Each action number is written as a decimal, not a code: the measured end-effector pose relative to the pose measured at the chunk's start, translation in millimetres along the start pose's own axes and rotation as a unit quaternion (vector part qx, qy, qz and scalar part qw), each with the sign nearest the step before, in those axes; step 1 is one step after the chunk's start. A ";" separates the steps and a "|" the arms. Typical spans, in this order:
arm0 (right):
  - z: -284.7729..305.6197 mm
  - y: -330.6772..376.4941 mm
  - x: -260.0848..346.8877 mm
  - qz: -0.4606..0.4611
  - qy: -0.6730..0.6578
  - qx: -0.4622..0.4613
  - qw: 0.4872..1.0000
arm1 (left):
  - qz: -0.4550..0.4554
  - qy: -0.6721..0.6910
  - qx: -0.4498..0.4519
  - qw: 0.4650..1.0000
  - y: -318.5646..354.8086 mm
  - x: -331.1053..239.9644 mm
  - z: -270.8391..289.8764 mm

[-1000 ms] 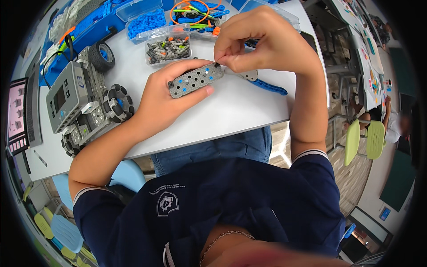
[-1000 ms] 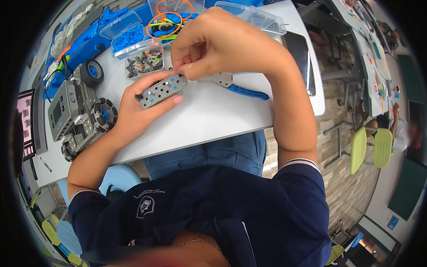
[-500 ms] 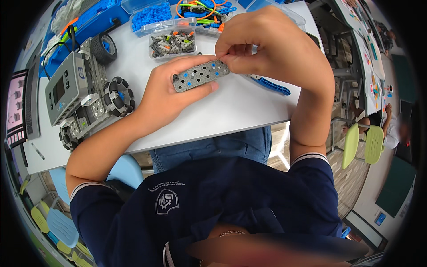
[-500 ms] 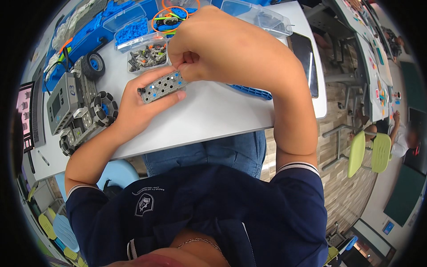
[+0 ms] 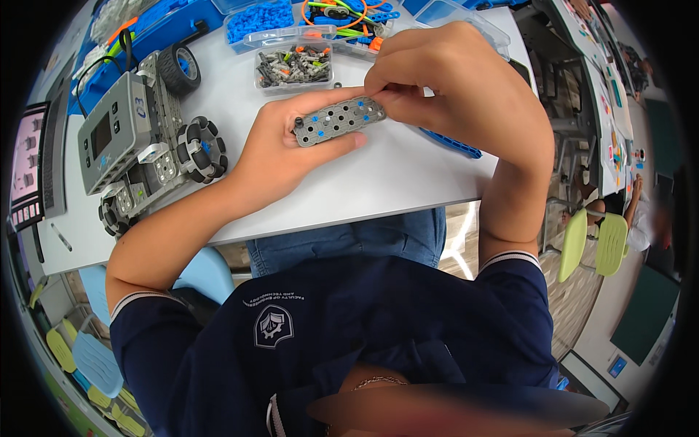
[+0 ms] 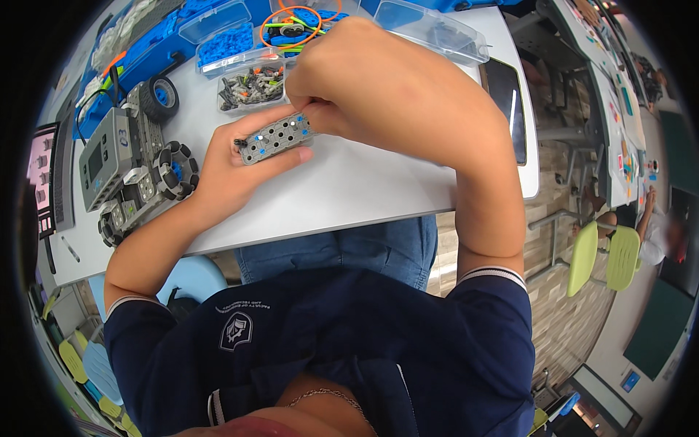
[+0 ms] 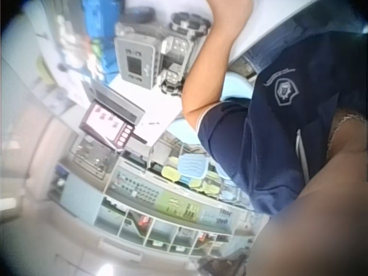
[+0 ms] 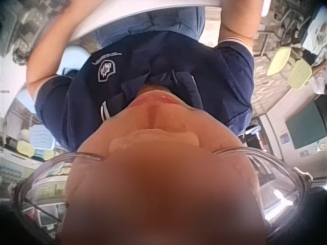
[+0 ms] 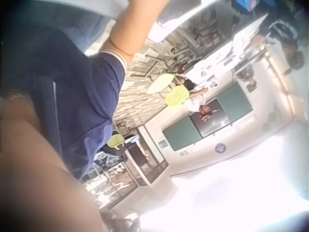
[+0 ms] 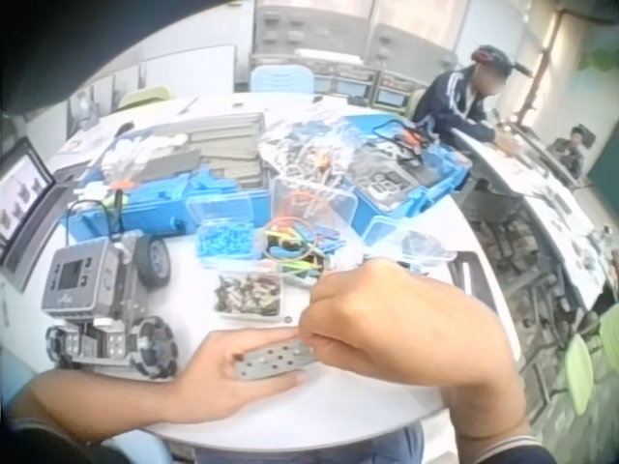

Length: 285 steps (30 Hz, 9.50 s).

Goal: The person assembles small robot components on a white table, inserting blue and black pegs into a gray perforated plate and attaching a green and blue plastic piece. They handle a laptop briefly and use pliers to adjust parts.

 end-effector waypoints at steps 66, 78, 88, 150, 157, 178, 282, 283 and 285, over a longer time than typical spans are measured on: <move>0.5 6.2 -24.6 -0.155 -0.305 0.052 0.938 | -0.128 -0.070 -0.002 0.989 -4.7 11.4 -4.7; -4.2 14.5 -34.1 -0.123 -0.302 0.008 0.945 | -0.224 -0.124 -0.047 0.966 -0.5 14.5 -7.2; -14.4 8.8 -22.8 -0.122 -0.304 -0.001 0.945 | -0.222 -0.116 -0.043 0.967 -1.9 15.7 -7.1; -33.8 1.6 -28.9 -0.135 0.034 -0.002 0.990 | -0.306 -0.132 -0.088 0.939 -1.9 13.8 -5.1; -38.8 2.4 -30.4 -0.120 0.059 0.012 0.991 | -0.282 -0.151 -0.077 0.944 -3.2 16.2 -4.4; -13.2 6.3 -43.2 -0.061 0.104 -0.159 0.980 | -0.386 -0.218 -0.033 0.896 14.0 10.6 -8.3; -26.2 -3.5 18.5 -0.038 -0.016 -0.112 0.993 | -0.214 -0.128 -0.125 0.960 7.5 14.1 -7.8; -26.1 -2.0 17.5 -0.035 -0.032 -0.117 0.992 | -0.216 -0.131 -0.126 0.959 7.6 14.1 -7.7; -25.0 -0.5 18.4 -0.063 -0.070 -0.099 0.991 | -0.215 -0.135 -0.128 0.959 8.2 14.2 -7.6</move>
Point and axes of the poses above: each hand's wrist, its own y-axis away from the middle knuckle, its own z-axis out of the back of the hand, x = y × z, the point moved 1 cm from there along -y, towards the middle knuckle, and after that the axes turned 13 degrees about z, right-handed, at the moved point
